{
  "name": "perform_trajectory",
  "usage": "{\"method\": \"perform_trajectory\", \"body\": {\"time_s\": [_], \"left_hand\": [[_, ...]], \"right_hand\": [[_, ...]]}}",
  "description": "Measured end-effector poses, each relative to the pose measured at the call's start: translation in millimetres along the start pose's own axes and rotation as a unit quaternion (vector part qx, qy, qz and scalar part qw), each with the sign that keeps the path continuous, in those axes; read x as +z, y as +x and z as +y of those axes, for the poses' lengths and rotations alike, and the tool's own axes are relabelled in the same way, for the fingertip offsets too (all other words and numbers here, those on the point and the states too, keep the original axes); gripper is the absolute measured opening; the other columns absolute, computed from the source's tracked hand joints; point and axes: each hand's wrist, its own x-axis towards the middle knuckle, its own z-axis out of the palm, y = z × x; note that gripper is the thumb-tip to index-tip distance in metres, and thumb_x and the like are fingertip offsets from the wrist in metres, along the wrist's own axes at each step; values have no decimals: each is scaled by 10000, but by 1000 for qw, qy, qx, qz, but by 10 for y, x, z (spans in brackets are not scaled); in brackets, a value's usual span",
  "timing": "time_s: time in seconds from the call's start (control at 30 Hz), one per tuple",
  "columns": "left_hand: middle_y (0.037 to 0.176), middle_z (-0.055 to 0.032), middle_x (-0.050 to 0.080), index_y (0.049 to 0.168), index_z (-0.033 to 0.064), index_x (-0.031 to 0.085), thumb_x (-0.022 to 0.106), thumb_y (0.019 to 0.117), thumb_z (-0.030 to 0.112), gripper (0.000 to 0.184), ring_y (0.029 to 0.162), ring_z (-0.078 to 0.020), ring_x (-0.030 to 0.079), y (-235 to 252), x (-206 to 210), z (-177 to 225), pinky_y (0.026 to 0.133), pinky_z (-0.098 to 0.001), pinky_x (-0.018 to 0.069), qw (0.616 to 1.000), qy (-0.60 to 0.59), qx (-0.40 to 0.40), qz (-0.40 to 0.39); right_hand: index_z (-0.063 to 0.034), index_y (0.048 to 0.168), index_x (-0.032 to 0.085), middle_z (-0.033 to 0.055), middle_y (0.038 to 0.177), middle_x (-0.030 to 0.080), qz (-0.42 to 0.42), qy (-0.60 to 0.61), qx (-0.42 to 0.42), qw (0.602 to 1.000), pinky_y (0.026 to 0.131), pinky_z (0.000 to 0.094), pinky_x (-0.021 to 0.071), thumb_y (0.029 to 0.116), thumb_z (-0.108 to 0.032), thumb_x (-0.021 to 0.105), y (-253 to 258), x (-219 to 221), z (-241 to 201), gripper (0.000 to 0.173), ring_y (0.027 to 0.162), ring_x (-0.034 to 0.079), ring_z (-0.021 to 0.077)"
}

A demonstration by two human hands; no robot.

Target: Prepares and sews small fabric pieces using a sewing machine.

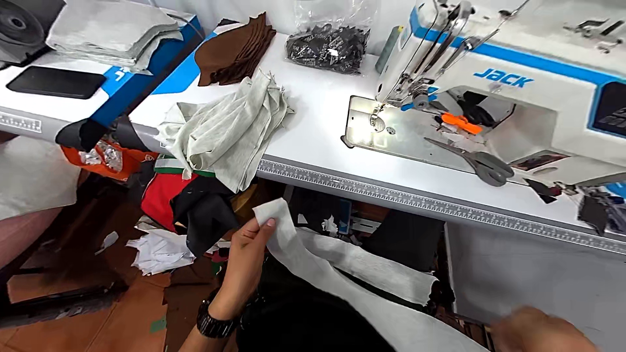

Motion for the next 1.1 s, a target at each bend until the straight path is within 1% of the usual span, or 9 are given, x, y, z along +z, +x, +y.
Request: {"method": "perform_trajectory", "body": {"time_s": [0.07, 0.1, 0.17, 0.23, 0.33, 0.47, 0.6, 0.97, 1.1], "left_hand": [[879, -85, 745, 946, 73, 759, 566, 1045, 188, 245, 796, -155, 725, -85, 211, 103, 751, -339, 622, 999, -13, 24, -39], [875, -77, 745, 915, 84, 759, 573, 1042, 207, 256, 805, -151, 725, -122, 321, 142, 768, -339, 622, 997, -23, 38, -59], [948, -89, 755, 1004, 85, 776, 620, 1021, 187, 187, 852, -160, 731, -182, 545, 207, 795, -335, 622, 991, -44, 74, -98], [1026, -117, 749, 1164, 69, 755, 637, 1011, 146, 207, 877, -177, 731, -232, 752, 270, 793, -321, 624, 983, -62, 104, -137], [932, -91, 762, 1178, 39, 745, 641, 1002, 103, 215, 800, -126, 735, -337, 967, 398, 748, -258, 624, 976, -85, 117, -161], [968, -59, 757, 1063, 51, 771, 558, 1038, 144, 234, 854, -83, 719, -405, 1046, 470, 795, -255, 609, 966, -141, 111, -186], [1088, -107, 752, 1108, 11, 755, 514, 1069, 156, 284, 983, -126, 721, -381, 1004, 462, 903, -298, 592, 957, -141, 126, -220], [1149, -67, 749, 1130, 44, 754, 497, 1082, 243, 328, 1071, -108, 701, -429, 989, 486, 957, -293, 566, 953, -128, 142, -235], [1171, -74, 742, 1206, 38, 726, 615, 1024, 291, 330, 1068, -118, 706, -429, 995, 485, 953, -295, 577, 941, -140, 167, -260]], "right_hand": [[-283, 1053, 756, -121, 1280, 650, -24, 53, -10, 998, 1043, 299, 505, 930, -319, 742, 175, 224, 69, 129, 1219, 590, 70], [-235, 1056, 750, -71, 1301, 662, -38, 96, -34, 994, 1079, 356, 505, 954, -293, 723, 273, 366, 106, 120, 1250, 597, 124], [-129, 1019, 710, 18, 1089, 721, -52, 177, -67, 981, 964, 375, 578, 1006, -255, 663, 447, 676, 164, 135, 1070, 686, 156], [-63, 1024, 706, 29, 910, 717, -33, 207, -59, 976, 780, 243, 586, 1022, -198, 642, 586, 972, 163, 150, 855, 687, 67], [-26, 1028, 730, 12, 878, 723, 80, 144, -43, 985, 654, 152, 547, 973, -140, 705, 770, 1269, 196, 128, 735, 637, -13], [-23, 984, 746, 1, 810, 719, 191, 49, -45, 979, 580, 138, 526, 952, -163, 737, 951, 1238, 336, 144, 654, 619, -11], [-40, 949, 740, -20, 728, 679, 209, 34, -24, 977, 531, 128, 483, 933, -196, 762, 984, 1163, 374, 159, 593, 572, -19], [-57, 928, 709, -30, 695, 663, 234, 18, -18, 972, 524, 126, 482, 911, -190, 779, 1030, 1147, 359, 151, 575, 570, -18], [-74, 888, 659, -57, 641, 610, 260, -33, -15, 965, 477, 119, 445, 895, -230, 802, 1023, 1186, 354, 212, 532, 532, -30]]}}
